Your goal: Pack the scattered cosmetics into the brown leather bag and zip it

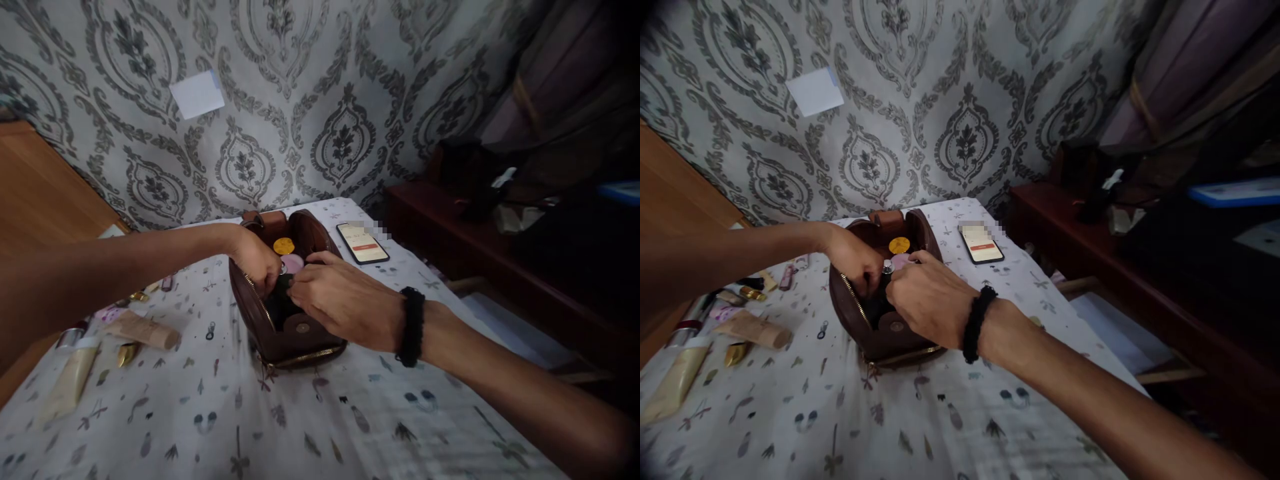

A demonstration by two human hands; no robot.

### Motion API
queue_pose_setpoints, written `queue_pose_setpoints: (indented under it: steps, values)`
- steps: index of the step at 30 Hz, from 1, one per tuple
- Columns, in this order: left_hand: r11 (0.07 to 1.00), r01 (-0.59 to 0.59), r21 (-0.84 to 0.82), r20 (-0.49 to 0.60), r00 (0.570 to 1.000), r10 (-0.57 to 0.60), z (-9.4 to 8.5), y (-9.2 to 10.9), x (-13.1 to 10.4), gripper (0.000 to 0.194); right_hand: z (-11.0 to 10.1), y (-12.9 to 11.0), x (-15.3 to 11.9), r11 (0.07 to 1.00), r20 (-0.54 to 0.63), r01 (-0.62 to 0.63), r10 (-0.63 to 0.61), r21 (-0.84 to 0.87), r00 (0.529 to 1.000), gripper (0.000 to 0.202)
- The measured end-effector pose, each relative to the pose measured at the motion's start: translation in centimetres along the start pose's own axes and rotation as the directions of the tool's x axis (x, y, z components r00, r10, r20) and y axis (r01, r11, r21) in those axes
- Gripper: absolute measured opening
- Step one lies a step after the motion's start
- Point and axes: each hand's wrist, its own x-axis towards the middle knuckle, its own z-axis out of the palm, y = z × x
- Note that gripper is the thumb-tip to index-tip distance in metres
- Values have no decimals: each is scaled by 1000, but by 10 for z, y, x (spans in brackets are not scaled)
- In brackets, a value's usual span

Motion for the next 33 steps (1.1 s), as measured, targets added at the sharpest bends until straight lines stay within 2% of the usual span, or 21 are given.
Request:
queue_pose_setpoints:
  steps: [6,11,16,23,33]
  values:
    - [993,-86,-86,-13,996,85,1,-7,-1,22,2,0,3,1000,-17,8,-8,3,1000,21]
    - [993,-41,-109,3,999,42,1,-2,-5,22,-4,-3,0,1000,19,-19,19,20,1000,25]
    - [993,-89,-74,-91,992,82,-1,4,-9,17,-3,-3,0,999,-10,-1,2,41,1000,26]
    - [996,-55,-73,-69,996,50,1,13,-13,18,-1,-1,-1,998,-13,-3,3,63,1000,25]
    - [997,-25,74,-148,988,36,1,23,-18,18,1,1,-3,998,-56,11,-8,68,998,25]
